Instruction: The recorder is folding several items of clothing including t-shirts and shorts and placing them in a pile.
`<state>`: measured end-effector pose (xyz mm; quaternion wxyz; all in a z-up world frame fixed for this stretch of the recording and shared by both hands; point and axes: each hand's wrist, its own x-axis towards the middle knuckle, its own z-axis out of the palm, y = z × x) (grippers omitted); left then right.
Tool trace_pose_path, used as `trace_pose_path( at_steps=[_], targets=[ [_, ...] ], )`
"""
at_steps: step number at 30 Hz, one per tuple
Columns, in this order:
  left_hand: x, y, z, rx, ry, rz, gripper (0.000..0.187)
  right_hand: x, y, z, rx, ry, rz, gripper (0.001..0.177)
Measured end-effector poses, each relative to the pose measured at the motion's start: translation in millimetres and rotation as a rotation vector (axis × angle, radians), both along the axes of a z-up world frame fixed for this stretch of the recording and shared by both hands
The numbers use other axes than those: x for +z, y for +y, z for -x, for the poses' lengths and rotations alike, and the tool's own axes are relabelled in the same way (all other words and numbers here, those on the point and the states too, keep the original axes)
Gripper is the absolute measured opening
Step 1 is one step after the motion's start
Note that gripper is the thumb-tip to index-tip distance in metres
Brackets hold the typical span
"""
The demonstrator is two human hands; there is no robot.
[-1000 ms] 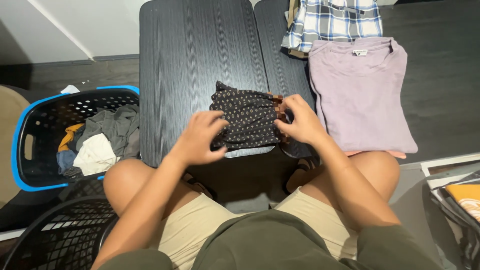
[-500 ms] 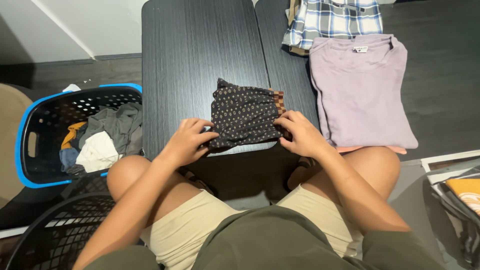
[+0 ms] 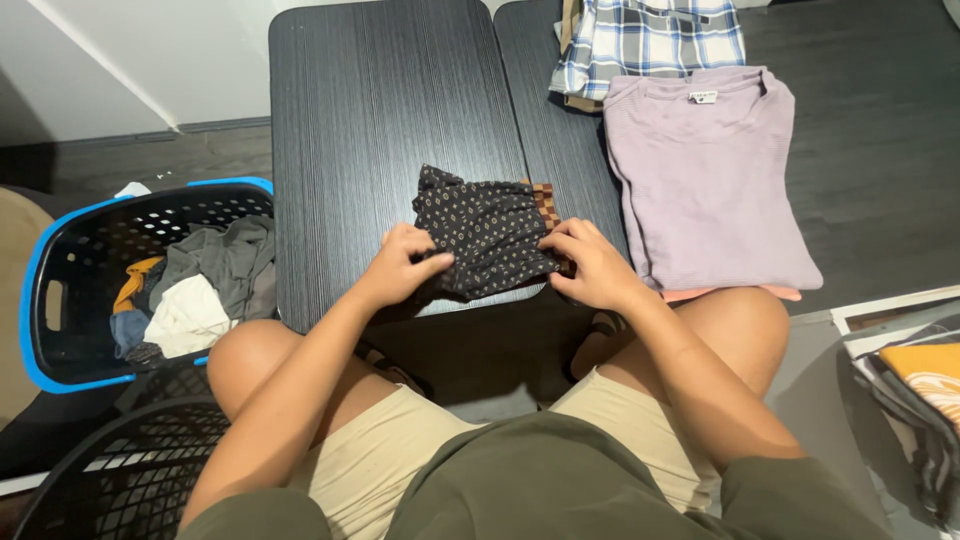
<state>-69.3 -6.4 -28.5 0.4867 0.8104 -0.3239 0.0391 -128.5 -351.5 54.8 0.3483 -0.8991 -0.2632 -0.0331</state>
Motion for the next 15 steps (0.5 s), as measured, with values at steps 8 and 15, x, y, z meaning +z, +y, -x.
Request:
trace_pose_path(
  at_steps=[8,15],
  targets=[
    [53.6,-29.1,24.1,0.234,-0.349,-0.213,0.04,3.4,3.7,1.1,-0.032,0.003,0.017,0.043],
    [91.7,-8.7,58.3,-0.116,-0.425,-0.218,0.037,2.8,1.5,0.2,-0.011,-0.083,0.039,0.038]
  ],
)
